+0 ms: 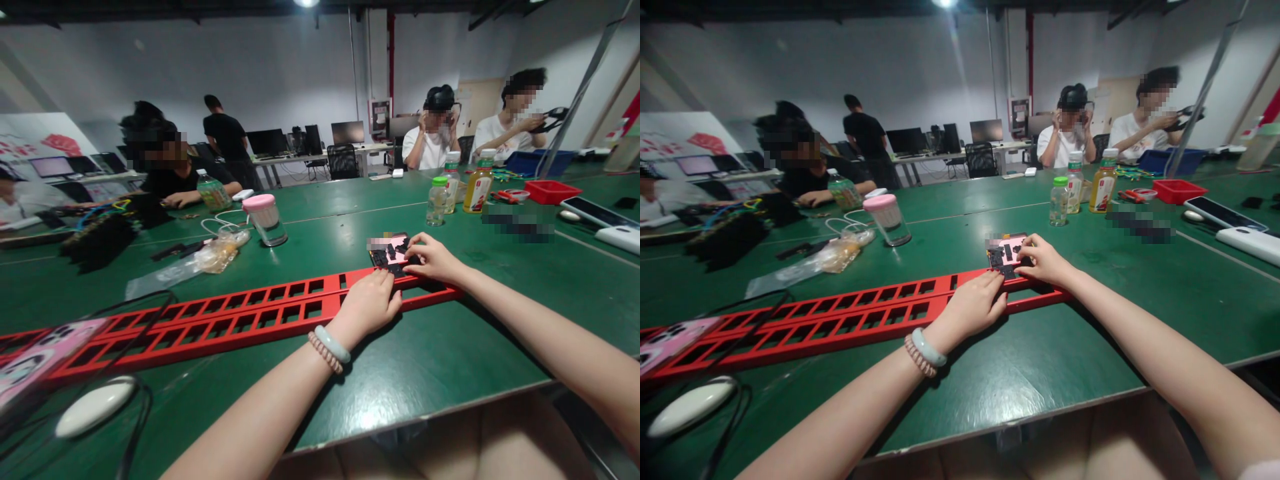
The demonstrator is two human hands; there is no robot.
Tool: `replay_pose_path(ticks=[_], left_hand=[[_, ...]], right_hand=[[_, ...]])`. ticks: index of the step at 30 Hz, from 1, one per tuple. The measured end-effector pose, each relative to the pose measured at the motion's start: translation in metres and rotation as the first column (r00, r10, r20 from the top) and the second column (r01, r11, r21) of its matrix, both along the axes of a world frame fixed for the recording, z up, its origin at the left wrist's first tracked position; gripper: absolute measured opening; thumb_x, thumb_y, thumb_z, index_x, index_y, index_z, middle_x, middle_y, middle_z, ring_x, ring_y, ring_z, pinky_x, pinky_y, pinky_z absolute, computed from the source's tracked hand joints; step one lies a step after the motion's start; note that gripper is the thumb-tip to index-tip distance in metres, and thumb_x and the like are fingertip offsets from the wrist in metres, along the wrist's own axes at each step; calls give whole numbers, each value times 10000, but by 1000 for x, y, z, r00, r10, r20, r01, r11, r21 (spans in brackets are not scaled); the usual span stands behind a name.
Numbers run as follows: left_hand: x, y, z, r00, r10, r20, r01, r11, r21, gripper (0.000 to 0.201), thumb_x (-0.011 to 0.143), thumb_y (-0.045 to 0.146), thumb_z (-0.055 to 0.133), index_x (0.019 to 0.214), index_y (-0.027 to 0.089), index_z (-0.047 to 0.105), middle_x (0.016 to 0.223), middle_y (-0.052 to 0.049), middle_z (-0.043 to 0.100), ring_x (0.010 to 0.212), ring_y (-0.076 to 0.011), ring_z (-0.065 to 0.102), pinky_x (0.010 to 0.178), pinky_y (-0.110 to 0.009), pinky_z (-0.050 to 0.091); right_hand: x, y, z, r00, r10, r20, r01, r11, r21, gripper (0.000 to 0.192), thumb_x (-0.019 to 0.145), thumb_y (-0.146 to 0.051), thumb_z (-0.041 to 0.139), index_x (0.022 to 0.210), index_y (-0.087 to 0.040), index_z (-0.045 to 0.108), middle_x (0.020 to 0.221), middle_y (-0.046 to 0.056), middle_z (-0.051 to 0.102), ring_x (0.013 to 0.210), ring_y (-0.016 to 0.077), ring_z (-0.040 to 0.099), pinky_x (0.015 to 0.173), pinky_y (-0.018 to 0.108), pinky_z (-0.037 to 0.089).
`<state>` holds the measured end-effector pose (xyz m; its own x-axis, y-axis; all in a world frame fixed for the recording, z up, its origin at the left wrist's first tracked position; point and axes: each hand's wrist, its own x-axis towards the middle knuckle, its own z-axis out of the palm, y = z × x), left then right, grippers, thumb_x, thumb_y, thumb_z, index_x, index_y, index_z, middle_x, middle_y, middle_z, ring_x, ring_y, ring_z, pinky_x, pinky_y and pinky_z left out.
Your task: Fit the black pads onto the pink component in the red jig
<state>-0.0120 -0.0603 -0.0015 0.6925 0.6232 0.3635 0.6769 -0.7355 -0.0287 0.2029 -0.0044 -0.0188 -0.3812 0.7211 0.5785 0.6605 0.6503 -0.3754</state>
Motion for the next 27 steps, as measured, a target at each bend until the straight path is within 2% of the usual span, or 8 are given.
replay_pose_path(ticks=[2, 7, 12, 14, 17, 21, 27], left_hand=[[0, 0, 0, 1000, -1, -1, 1, 1000, 3, 384, 873, 323, 384, 1141, 76, 505, 1186, -164, 559, 1111, -236, 523, 962, -371, 419], [0, 0, 0, 1000, -7, -7, 7, 1000, 0, 373, 875, 318, 370, 1123, 79, 513, 1182, -158, 562, 1106, -228, 526, 976, -375, 405], [0, 0, -1, 1000, 4, -5, -4, 1000, 2, 392, 873, 329, 373, 1148, 80, 500, 1200, -162, 551, 1124, -237, 513, 969, -381, 411], [0, 0, 0, 1000, 4, -9, -4, 1000, 0, 386, 875, 329, 370, 1140, 83, 505, 1187, -154, 560, 1113, -235, 519, 965, -371, 414], [0, -1, 1, 1000, -1, -16, 0, 1000, -4, 378, 880, 328, 359, 1120, 80, 513, 1165, -143, 570, 1088, -231, 530, 962, -359, 415], [0, 0, 1, 1000, -3, -9, 3, 1000, -8, 375, 882, 330, 357, 1127, 88, 506, 1163, -136, 569, 1078, -226, 533, 958, -363, 416], [0, -1, 2, 1000, -6, -11, 6, 1000, -13, 371, 882, 322, 359, 1131, 88, 503, 1162, -136, 568, 1086, -222, 528, 962, -358, 412]], right_hand=[[-1, -2, 1, 1000, 13, -13, -13, 1000, -19, 231, 741, -355, 615, 882, -178, 663, 1004, 89, 483, 827, 175, 546, 737, 343, 486], [-4, -10, 7, 998, 57, -10, -57, 998, 8, 214, 796, -279, 539, 947, -216, 677, 1037, 91, 520, 996, 215, 529, 884, 393, 442], [-5, -13, 10, 998, 56, -7, -56, 996, -75, 364, 737, -276, 607, 1095, -211, 605, 975, 72, 563, 775, 163, 569, 710, 319, 490], [-6, -13, 10, 998, 55, 9, -53, 994, -90, 351, 721, -273, 624, 1063, -197, 611, 930, 65, 584, 762, 163, 571, 693, 305, 487], [-6, -12, 9, 997, 79, 9, -78, 993, -86, 275, 721, -267, 628, 983, -185, 643, 949, 76, 605, 865, 187, 582, 771, 318, 480], [-6, -10, 6, 994, 107, -2, -107, 991, -79, 288, 738, -280, 623, 1013, -197, 652, 1021, 83, 615, 957, 201, 582, 869, 350, 452], [-4, -7, 3, 993, 113, 34, -109, 990, -95, 334, 745, -320, 627, 1049, -187, 652, 1062, 99, 617, 984, 209, 586, 889, 346, 448]])
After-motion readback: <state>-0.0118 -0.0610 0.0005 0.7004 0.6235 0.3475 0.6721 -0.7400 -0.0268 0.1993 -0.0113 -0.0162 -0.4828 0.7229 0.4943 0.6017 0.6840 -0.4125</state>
